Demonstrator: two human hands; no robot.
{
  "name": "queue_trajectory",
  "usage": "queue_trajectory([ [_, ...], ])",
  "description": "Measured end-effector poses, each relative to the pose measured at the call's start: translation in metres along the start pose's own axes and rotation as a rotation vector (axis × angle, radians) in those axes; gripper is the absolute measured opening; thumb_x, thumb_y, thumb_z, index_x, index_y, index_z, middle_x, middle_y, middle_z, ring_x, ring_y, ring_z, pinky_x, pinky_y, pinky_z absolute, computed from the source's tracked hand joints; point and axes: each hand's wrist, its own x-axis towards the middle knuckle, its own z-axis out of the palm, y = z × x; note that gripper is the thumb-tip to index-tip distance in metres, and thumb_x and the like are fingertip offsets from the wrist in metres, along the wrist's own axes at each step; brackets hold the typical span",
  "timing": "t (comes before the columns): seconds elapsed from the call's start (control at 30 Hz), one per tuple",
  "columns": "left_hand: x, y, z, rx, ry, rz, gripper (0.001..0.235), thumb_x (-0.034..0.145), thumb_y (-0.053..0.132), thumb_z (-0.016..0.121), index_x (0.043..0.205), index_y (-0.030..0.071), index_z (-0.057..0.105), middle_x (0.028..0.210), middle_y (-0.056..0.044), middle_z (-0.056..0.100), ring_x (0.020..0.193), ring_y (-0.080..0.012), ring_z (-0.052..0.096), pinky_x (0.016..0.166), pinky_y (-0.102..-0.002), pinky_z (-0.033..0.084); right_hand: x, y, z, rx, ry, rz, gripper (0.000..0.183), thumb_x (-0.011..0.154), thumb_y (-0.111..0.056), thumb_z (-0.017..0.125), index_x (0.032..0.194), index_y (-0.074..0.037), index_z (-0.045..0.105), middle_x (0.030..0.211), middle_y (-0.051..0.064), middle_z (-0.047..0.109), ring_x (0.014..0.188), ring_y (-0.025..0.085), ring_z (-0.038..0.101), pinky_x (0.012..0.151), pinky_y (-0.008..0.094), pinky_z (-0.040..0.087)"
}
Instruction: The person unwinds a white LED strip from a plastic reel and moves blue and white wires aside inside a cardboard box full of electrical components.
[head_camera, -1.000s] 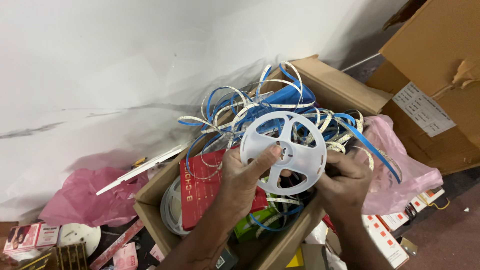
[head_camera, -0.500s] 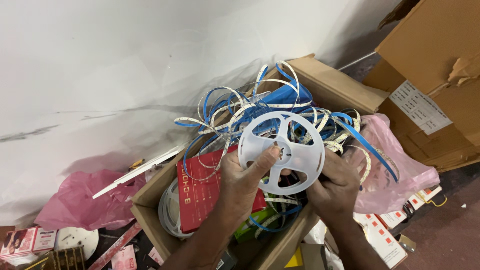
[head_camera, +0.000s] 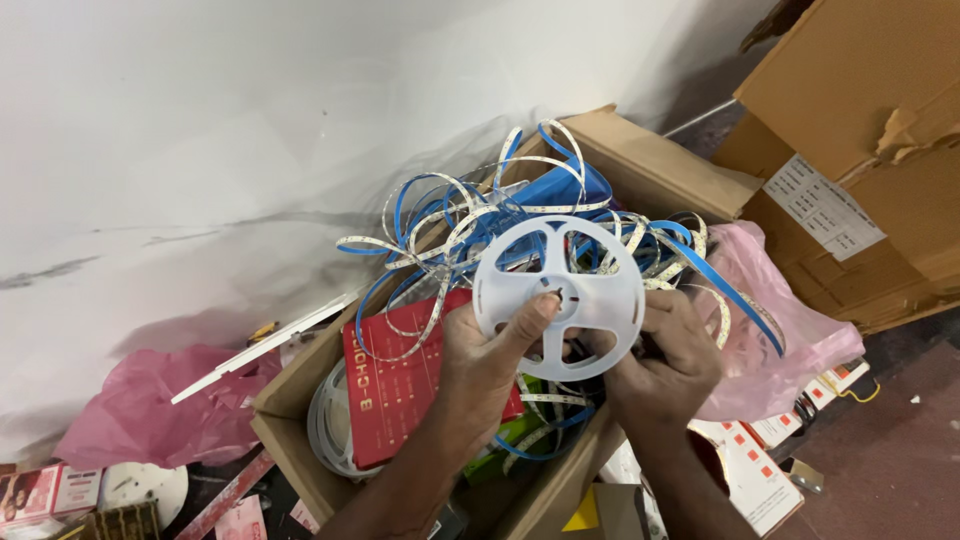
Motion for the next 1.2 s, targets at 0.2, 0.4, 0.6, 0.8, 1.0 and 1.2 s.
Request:
queue_trajectory([
  [0.2,-0.002,-0.001,0.002,-0.021,0.030,-0.012,0.043,0.087,0.033,0.079,0.110,-0.002,0.074,0.096,-0.008,0.076,0.081,-0.0118,0.071,0.071,-0.028,0.059,0.012,-0.009,-0.005,0.029,-0.147,-0.032,0.019,0.086,-0.004,0.081,0.105,-0.002,0.077,0.102,0.006,0.070,0.090,0.014,0.066,0.076,0.026,0.052],
  [0.4,0.001,-0.006,0.001,0.000,0.018,0.000,0.043,0.088,0.035,0.078,0.111,-0.002,0.073,0.095,-0.008,0.076,0.081,-0.0121,0.071,0.072,-0.029,0.059,0.014,-0.006,-0.009,-0.015,-0.169,0.001,0.023,0.081,-0.007,0.084,0.102,-0.002,0.078,0.094,0.006,0.070,0.081,0.014,0.063,0.070,0.027,0.050],
  [0.6,0.000,-0.011,0.003,0.099,-0.093,0.078,0.041,0.097,0.035,0.073,0.111,-0.003,0.073,0.096,-0.007,0.074,0.085,-0.0117,0.068,0.077,-0.028,0.057,0.007,0.005,-0.006,0.003,0.012,0.036,0.013,0.085,-0.002,0.081,0.097,-0.001,0.076,0.093,0.006,0.071,0.086,0.013,0.064,0.077,0.028,0.051],
  [0.8,-0.004,-0.011,0.007,0.068,-0.219,0.099,0.034,0.103,0.029,0.068,0.113,-0.003,0.072,0.101,-0.005,0.074,0.093,-0.0103,0.067,0.086,-0.028,0.055,0.008,0.008,-0.004,0.081,0.088,0.152,0.011,0.088,-0.002,0.079,0.099,-0.001,0.076,0.094,0.004,0.068,0.086,0.012,0.060,0.074,0.026,0.048],
  [1.0,-0.007,-0.010,0.007,0.056,-0.127,0.131,0.033,0.101,0.026,0.070,0.115,-0.005,0.072,0.101,-0.004,0.072,0.092,-0.0083,0.062,0.081,-0.026,0.051,0.010,0.001,-0.006,0.091,-0.072,0.122,0.019,0.087,-0.004,0.081,0.105,-0.002,0.078,0.101,0.005,0.069,0.094,0.013,0.063,0.081,0.026,0.051],
  [1.2,-0.010,-0.016,0.008,0.036,-0.114,0.116,0.035,0.100,0.027,0.069,0.116,-0.004,0.071,0.101,-0.003,0.072,0.092,-0.0076,0.062,0.080,-0.025,0.051,0.013,-0.003,-0.009,0.144,-0.102,0.158,0.019,0.086,-0.004,0.080,0.105,-0.002,0.078,0.101,0.005,0.068,0.094,0.013,0.064,0.081,0.025,0.051],
])
